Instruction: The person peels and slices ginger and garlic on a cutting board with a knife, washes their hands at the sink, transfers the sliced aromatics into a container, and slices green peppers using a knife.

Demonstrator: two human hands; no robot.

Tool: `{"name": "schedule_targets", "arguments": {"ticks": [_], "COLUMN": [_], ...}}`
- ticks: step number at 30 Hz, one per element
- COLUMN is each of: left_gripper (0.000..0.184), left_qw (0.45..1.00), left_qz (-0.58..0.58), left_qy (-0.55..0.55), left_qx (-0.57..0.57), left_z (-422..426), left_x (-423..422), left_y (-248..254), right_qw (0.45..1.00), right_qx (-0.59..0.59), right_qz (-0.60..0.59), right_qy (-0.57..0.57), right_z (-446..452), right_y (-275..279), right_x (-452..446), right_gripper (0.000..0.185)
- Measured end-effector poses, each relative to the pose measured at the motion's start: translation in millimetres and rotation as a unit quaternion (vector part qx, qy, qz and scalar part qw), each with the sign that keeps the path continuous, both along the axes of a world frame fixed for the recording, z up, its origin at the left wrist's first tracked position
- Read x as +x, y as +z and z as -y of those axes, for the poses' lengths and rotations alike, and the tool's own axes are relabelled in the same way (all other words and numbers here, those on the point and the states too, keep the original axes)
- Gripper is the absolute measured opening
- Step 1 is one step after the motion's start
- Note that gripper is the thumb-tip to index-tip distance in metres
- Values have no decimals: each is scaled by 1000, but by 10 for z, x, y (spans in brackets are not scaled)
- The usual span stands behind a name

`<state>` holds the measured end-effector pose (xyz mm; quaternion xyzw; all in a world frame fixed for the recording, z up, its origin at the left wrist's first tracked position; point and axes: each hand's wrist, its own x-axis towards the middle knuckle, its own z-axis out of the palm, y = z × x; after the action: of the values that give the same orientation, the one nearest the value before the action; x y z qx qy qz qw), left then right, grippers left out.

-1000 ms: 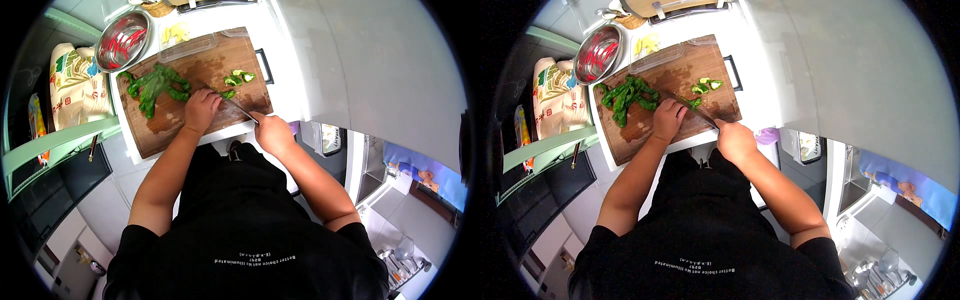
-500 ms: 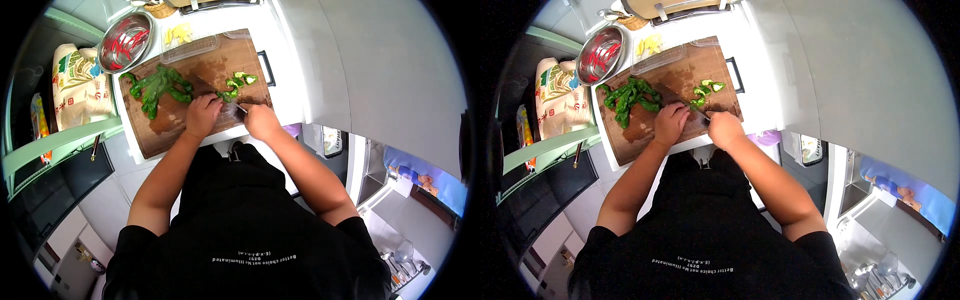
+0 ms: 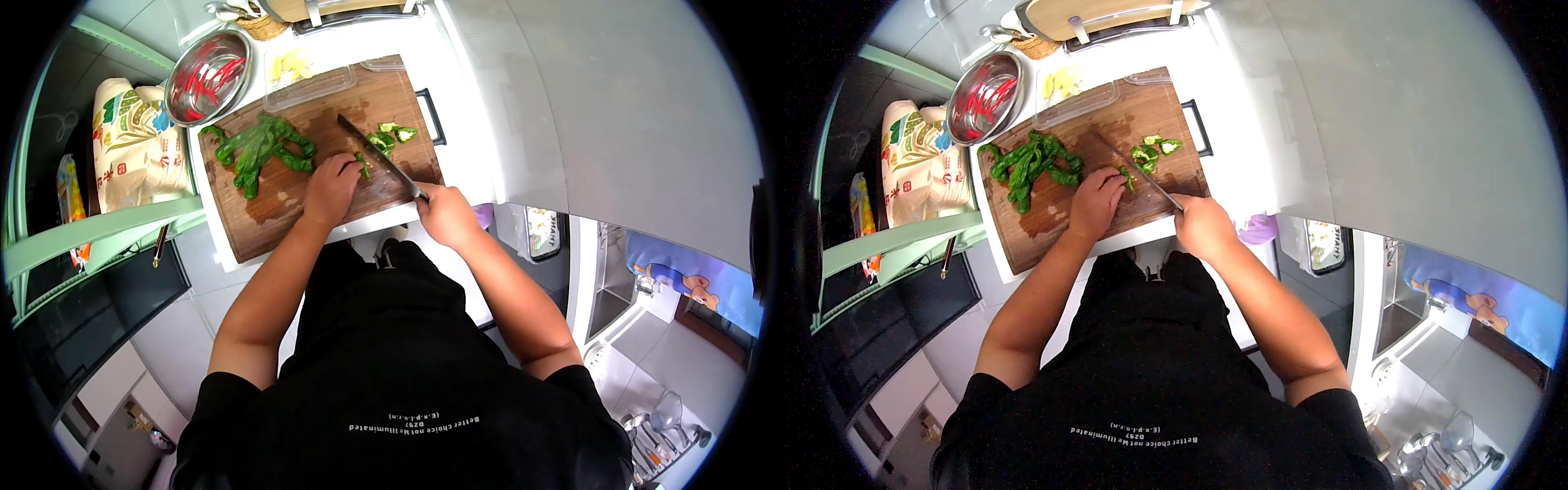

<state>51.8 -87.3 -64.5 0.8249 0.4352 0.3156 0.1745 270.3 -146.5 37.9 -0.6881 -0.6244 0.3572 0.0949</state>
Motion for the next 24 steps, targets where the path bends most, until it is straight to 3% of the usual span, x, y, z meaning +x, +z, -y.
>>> {"name": "schedule_targets", "arguments": {"ticks": [6,9,10,13,17,19,24], "left_gripper": [19,21,21,21,20,19,27], "left_qw": [999,997,996,995,998,997,987], "left_qz": [7,43,55,74,45,8,-152], "left_qy": [14,44,38,18,32,74,-22], "left_qx": [-46,-44,-51,-65,-32,-34,-41], "left_z": [-298,-328,-326,-223,-216,-246,-356], "left_x": [198,254,244,135,-190,-475,-1047], "left_y": [-10,105,138,270,504,535,489], "right_qw": [989,950,928,913,910,935,974], "right_qx": [51,-114,-110,-117,-142,-145,-135], "right_qz": [-85,-168,-232,-253,-285,-241,-142], "right_qy": [-111,-236,-271,-298,-266,-216,-115], "right_z": [-35,-137,-120,-47,-32,-95,-283], "right_y": [-16,-47,-82,-119,-110,-122,-82], "right_x": [337,503,525,528,311,165,-246], "right_gripper": [18,17,21,20,18,16,18]}}
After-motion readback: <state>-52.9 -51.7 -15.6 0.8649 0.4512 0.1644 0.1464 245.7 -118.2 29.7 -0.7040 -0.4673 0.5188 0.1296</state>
